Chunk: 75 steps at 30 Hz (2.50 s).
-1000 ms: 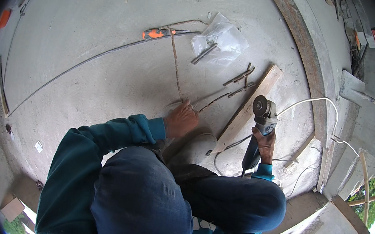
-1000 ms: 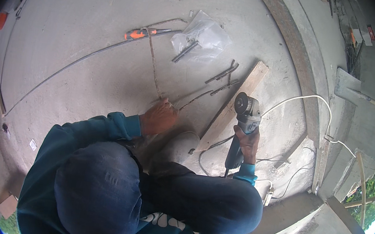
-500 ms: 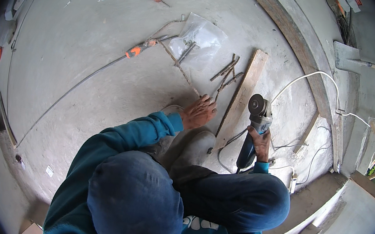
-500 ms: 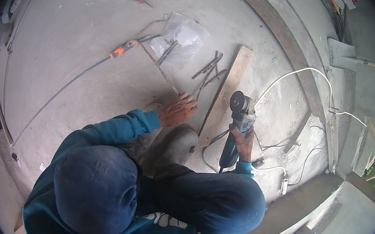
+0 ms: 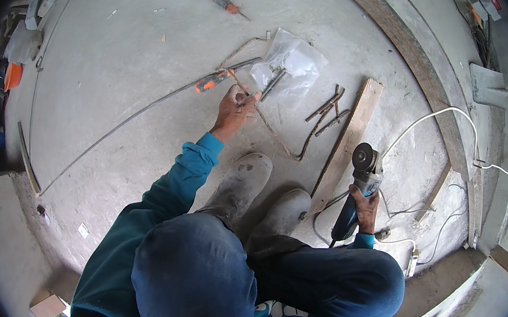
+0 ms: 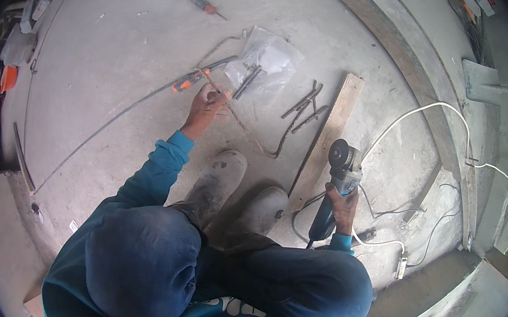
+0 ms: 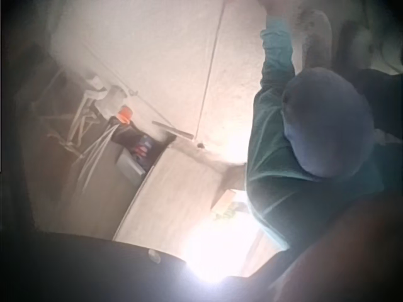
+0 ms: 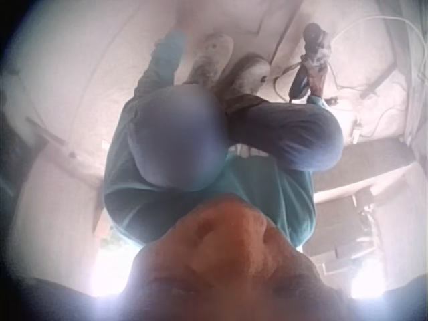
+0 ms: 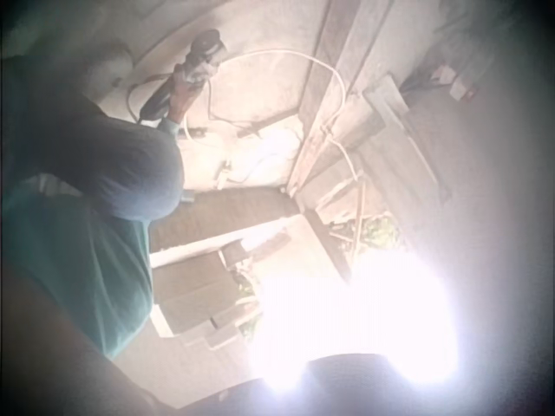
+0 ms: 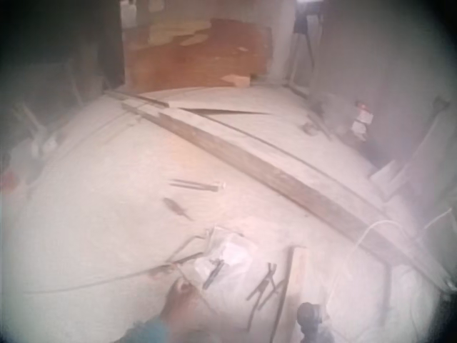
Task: The person uses an angle grinder to cut metal rods embedded in a concrete structure, then moves to the floor to cut additional rods into shorter pieces. Sparks are visible during cutting, and cut pieces accumulate on the floor.
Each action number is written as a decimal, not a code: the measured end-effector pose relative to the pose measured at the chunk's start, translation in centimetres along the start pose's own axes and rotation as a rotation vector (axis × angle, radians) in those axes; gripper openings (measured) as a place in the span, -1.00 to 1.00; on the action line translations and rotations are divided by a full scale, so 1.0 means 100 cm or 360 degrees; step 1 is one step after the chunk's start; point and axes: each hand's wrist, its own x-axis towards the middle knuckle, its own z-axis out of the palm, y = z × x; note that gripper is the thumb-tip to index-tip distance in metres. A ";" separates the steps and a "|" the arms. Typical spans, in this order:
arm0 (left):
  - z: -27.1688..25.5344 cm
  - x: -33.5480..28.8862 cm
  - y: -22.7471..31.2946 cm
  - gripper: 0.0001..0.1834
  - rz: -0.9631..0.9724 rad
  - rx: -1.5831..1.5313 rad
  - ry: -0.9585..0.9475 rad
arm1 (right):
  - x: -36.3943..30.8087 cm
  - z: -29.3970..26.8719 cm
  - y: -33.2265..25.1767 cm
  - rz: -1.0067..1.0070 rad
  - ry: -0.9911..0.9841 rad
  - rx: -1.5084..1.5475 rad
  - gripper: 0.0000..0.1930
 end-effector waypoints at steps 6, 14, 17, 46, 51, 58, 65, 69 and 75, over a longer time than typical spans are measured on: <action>0.014 0.009 0.021 -0.71 0.0119 -0.0269 -0.0200 | -0.001 0.014 -0.015 -0.0069 0.0001 -0.0044 -0.48; 0.036 0.035 0.038 -0.78 0.0155 -0.0118 -0.0426 | -0.003 0.013 -0.011 0.0022 0.0040 -0.0026 -0.47; 0.041 0.048 0.042 -0.75 0.0151 -0.0114 -0.0437 | -0.003 0.012 -0.010 0.0052 0.0039 -0.0088 -0.47; 0.048 0.064 0.041 -0.72 0.0079 -0.0212 -0.0434 | 0.073 0.052 -0.049 -0.0141 -0.0345 -0.1092 -0.30; 0.050 0.059 0.044 -0.77 0.0137 -0.0188 -0.0423 | 0.076 0.052 -0.048 -0.0133 -0.0340 -0.1159 -0.32; 0.052 0.050 0.047 -0.69 0.0229 -0.0153 -0.0470 | 0.072 0.054 -0.055 -0.0137 -0.0363 -0.1139 -0.32; 0.058 0.044 0.056 -0.73 0.0222 -0.0071 -0.0511 | 0.070 0.050 -0.040 -0.0203 -0.0309 -0.1176 -0.29; 0.060 0.044 0.054 -0.76 0.0273 -0.0027 -0.0535 | 0.067 0.054 -0.044 -0.0198 -0.0298 -0.1219 -0.29; 0.061 0.042 0.053 -0.77 0.0333 0.0004 -0.0548 | 0.061 0.054 -0.048 -0.0238 -0.0248 -0.1320 -0.29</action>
